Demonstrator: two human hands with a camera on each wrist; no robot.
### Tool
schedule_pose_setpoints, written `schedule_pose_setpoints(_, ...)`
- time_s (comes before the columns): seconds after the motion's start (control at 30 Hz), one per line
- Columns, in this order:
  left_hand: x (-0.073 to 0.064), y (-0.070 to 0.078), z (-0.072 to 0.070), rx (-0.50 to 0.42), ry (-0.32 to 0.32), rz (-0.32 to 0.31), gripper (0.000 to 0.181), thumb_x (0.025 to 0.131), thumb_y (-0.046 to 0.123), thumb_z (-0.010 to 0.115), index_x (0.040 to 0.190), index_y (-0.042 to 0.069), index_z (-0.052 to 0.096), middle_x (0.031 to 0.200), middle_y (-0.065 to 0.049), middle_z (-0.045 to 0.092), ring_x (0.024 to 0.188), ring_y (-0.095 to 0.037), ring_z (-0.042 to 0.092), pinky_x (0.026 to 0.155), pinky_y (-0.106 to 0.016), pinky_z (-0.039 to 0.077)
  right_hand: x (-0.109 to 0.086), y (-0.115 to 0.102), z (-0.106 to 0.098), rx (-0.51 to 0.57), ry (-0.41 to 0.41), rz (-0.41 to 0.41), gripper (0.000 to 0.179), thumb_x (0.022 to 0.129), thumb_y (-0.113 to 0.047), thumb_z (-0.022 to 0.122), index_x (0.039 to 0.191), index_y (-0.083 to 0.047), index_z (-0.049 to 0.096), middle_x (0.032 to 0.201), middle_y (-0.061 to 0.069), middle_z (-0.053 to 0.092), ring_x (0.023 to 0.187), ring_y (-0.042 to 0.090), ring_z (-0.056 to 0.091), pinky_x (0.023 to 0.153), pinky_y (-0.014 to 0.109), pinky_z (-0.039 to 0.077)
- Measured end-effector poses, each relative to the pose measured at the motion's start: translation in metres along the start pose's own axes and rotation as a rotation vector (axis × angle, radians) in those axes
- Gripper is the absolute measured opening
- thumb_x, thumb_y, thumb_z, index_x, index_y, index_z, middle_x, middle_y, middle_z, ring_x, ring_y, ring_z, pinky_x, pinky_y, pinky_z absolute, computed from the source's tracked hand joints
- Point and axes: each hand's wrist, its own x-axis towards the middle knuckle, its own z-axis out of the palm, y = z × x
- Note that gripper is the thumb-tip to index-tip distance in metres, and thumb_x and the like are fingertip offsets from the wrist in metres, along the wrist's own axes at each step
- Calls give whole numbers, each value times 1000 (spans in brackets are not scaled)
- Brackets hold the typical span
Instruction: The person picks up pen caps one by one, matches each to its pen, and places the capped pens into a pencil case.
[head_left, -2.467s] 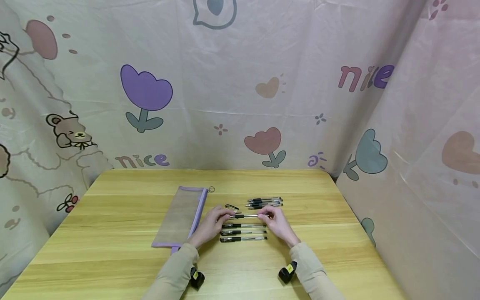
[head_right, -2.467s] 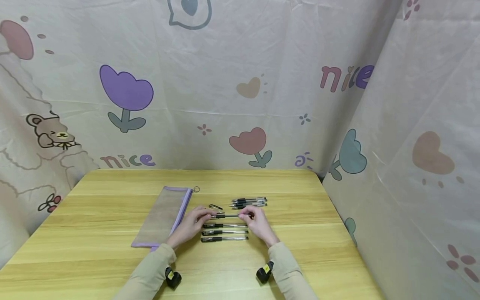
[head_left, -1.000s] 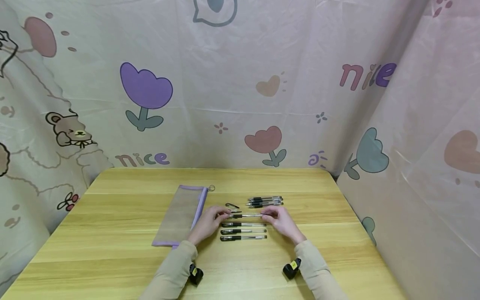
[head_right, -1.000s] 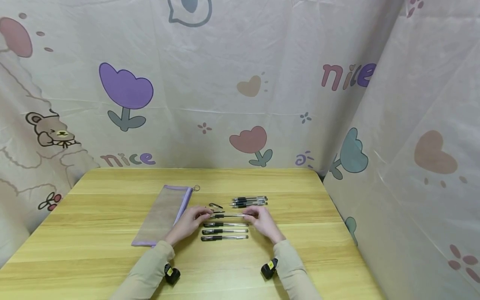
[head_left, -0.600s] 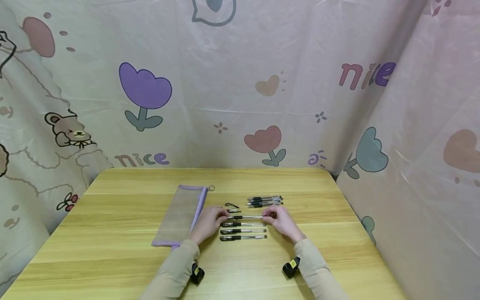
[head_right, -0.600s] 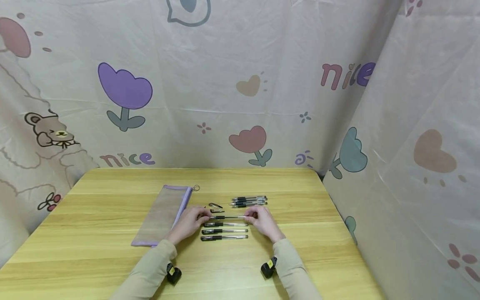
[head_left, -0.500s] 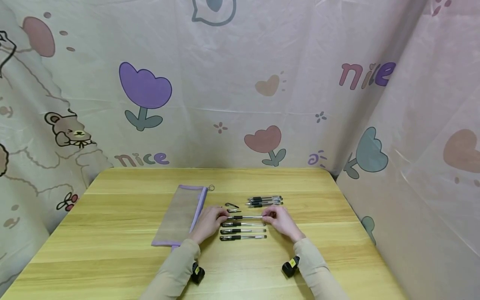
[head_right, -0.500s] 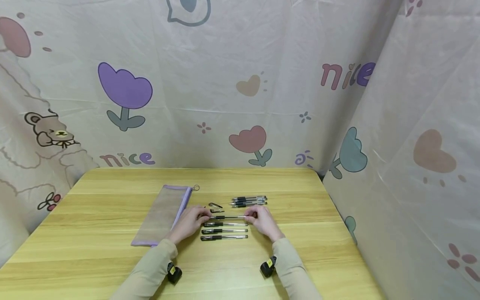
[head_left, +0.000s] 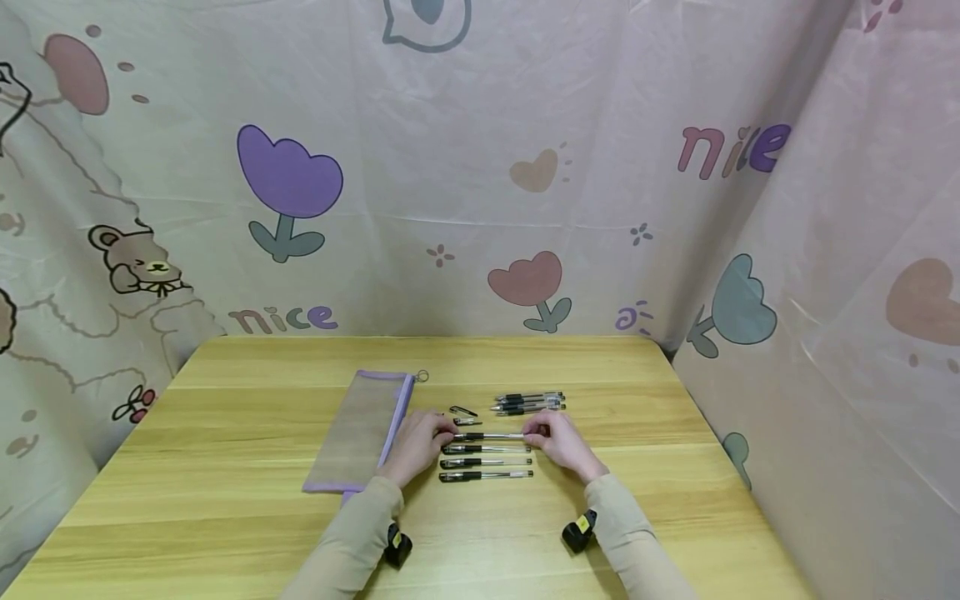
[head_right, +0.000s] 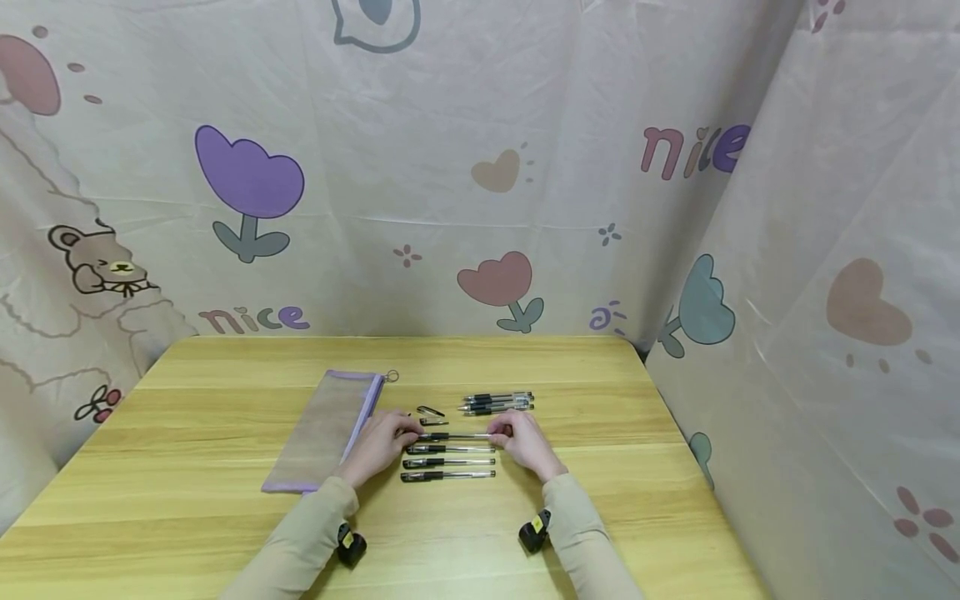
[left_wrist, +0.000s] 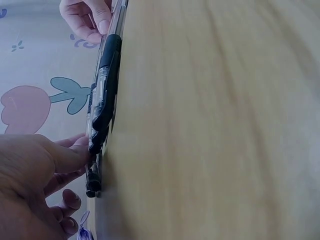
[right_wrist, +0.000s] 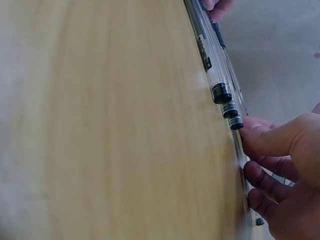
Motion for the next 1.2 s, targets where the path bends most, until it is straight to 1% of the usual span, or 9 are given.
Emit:
schedule_pose_setpoints(0.1, 0, 0, 0, 1, 9, 0, 9, 87, 7, 74, 93, 13, 79, 91, -3, 73, 89, -24, 61, 90, -46, 45, 1, -2, -1, -5, -23, 40, 8, 83, -2, 76, 90, -6, 76, 85, 1, 69, 75, 4, 55, 67, 21, 48)
schedule_pose_setpoints(0.23, 1, -2, 0, -5, -1, -11, 10, 87, 8, 74, 93, 14, 79, 91, -2, 72, 89, -22, 60, 90, -45, 45, 2, -6, -2, -11, -54, 93, 8, 84, -4, 76, 90, -9, 77, 86, 1, 69, 77, 6, 56, 69, 21, 48)
schedule_pose_setpoints(0.43, 1, -1, -1, -17, -18, -21, 11, 88, 7, 74, 95, 13, 79, 90, -1, 71, 86, -19, 57, 87, -42, 44, 3, -7, -1, -8, -62, 114, 8, 85, -4, 76, 90, -10, 77, 87, 1, 68, 77, 6, 56, 70, 19, 47)
schedule_pose_setpoints(0.57, 1, -1, -2, -21, -13, -21, 10, 87, 7, 74, 94, 13, 78, 88, -1, 70, 83, -18, 56, 84, -40, 43, 2, -6, -2, -1, -58, 96, 8, 85, -4, 76, 91, -9, 77, 87, 2, 69, 77, 6, 56, 69, 20, 47)
schedule_pose_setpoints(0.77, 0, -1, -1, -24, -8, -16, 9, 88, 8, 74, 95, 12, 77, 89, -1, 70, 85, -18, 56, 86, -41, 44, 1, -6, -2, 11, -59, 118, 10, 86, -7, 76, 96, -9, 77, 92, 2, 70, 81, 10, 58, 71, 20, 47)
schedule_pose_setpoints(0.87, -1, -1, -1, -27, -1, -18, 9, 88, 8, 74, 95, 12, 77, 91, -2, 71, 87, -19, 58, 88, -43, 45, 0, -5, -3, 25, -52, 130, 11, 87, -8, 75, 98, -10, 77, 94, 2, 70, 84, 11, 58, 72, 21, 47)
schedule_pose_setpoints(1.03, -2, -2, -1, -47, 7, -39, 9, 89, 10, 73, 97, 13, 78, 97, -3, 74, 95, -24, 62, 94, -48, 46, -1, -4, -5, 110, -21, 146, 15, 89, -6, 73, 104, -5, 76, 98, 7, 70, 85, 12, 58, 73, 21, 48)
schedule_pose_setpoints(1.1, -2, -3, -1, -68, 9, -51, 9, 90, 11, 73, 98, 12, 78, 100, -4, 74, 99, -27, 63, 97, -50, 45, 0, -3, -6, 150, 0, 162, 17, 90, -5, 72, 106, -3, 75, 101, 9, 70, 84, 11, 58, 72, 20, 49)
schedule_pose_setpoints(1.2, -3, -3, -1, -87, 16, -62, 11, 90, 13, 74, 100, 11, 78, 104, -6, 75, 104, -30, 64, 100, -52, 45, 2, -1, -8, 180, 47, 202, 17, 89, -5, 73, 106, -4, 75, 99, 9, 70, 82, 10, 57, 72, 20, 48)
